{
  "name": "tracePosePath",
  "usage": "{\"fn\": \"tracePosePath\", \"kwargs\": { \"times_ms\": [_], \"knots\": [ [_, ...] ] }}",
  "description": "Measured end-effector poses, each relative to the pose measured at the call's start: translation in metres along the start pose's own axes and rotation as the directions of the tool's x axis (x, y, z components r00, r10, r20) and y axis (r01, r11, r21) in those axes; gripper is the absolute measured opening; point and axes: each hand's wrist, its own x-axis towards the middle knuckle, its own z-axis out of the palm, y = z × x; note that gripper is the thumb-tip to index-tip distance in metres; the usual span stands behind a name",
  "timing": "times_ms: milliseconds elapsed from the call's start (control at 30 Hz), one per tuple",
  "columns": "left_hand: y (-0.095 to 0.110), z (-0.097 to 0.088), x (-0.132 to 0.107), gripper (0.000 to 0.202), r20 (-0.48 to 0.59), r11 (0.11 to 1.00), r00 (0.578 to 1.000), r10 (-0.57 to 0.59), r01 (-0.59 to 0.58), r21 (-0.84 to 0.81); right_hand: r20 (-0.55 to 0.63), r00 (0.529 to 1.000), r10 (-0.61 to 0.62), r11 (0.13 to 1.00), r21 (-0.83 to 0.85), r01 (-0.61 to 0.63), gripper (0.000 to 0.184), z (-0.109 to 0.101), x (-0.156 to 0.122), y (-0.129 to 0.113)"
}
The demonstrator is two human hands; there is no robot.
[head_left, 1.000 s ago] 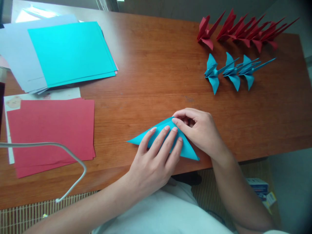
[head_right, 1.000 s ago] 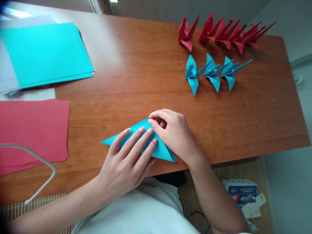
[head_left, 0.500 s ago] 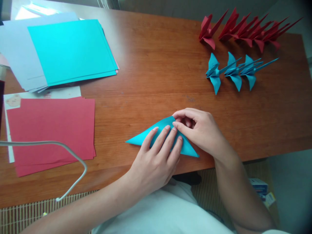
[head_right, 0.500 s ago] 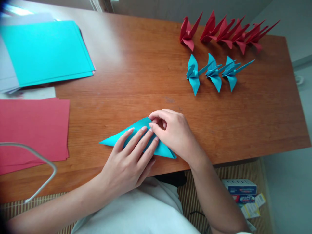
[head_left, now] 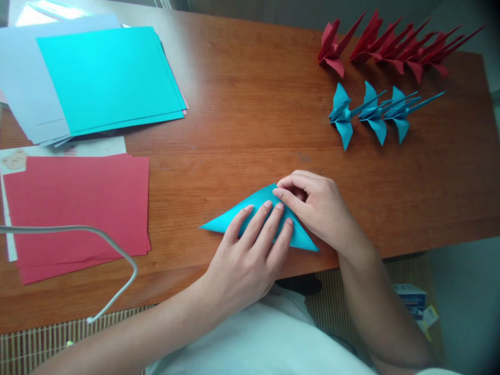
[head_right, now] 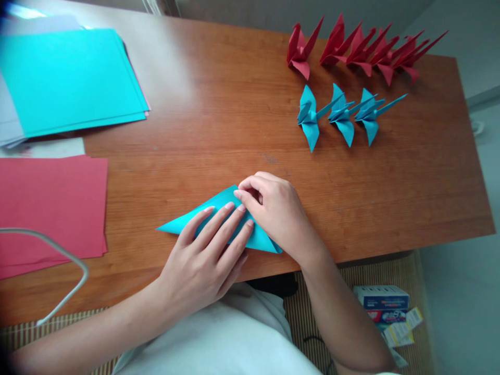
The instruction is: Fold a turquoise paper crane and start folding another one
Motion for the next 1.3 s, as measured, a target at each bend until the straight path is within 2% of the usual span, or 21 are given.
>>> {"fn": "tracePosePath", "kwargs": {
  "times_ms": [167, 300, 400, 500, 600, 1033, 1300],
  "knots": [
    [0.0004, -0.0007, 0.0016, 0.053, 0.026, 1.000, 0.999, -0.018, 0.018, -0.003, 0.004, 1.000, -0.004, 1.000, 0.012, 0.004, 0.014, 0.0001, 0.0000, 0.0002],
    [0.0007, -0.0002, 0.0017, 0.054, 0.023, 1.000, 1.000, -0.021, 0.021, -0.005, 0.036, 0.998, -0.050, 0.997, 0.053, 0.048, 0.004, -0.0028, -0.0010, 0.0023],
    [0.0008, -0.0003, 0.0008, 0.051, -0.027, 1.000, 1.000, -0.001, 0.001, -0.003, 0.059, 0.996, -0.061, 0.993, 0.107, 0.055, 0.003, -0.0045, -0.0019, 0.0036],
    [0.0007, -0.0014, 0.0002, 0.043, -0.109, 0.999, 0.994, 0.033, -0.035, -0.015, 0.030, 1.000, -0.010, 0.985, 0.174, 0.005, 0.004, -0.0036, -0.0031, 0.0045],
    [0.0006, -0.0027, 0.0005, 0.038, -0.133, 0.997, 0.989, 0.062, -0.067, -0.033, -0.014, 0.999, 0.051, 0.978, 0.203, -0.047, 0.004, -0.0010, -0.0040, 0.0057],
    [0.0011, 0.0010, 0.0007, 0.041, -0.108, 0.999, 0.993, 0.040, -0.040, 0.005, 0.009, 0.997, 0.083, 0.967, 0.239, -0.083, 0.011, -0.0010, -0.0027, 0.0040],
    [0.0006, 0.0027, 0.0000, 0.045, -0.055, 1.000, 0.998, 0.021, -0.020, 0.008, -0.013, 0.998, 0.057, 0.985, 0.161, -0.054, 0.021, 0.0006, -0.0026, -0.0002]
  ]
}}
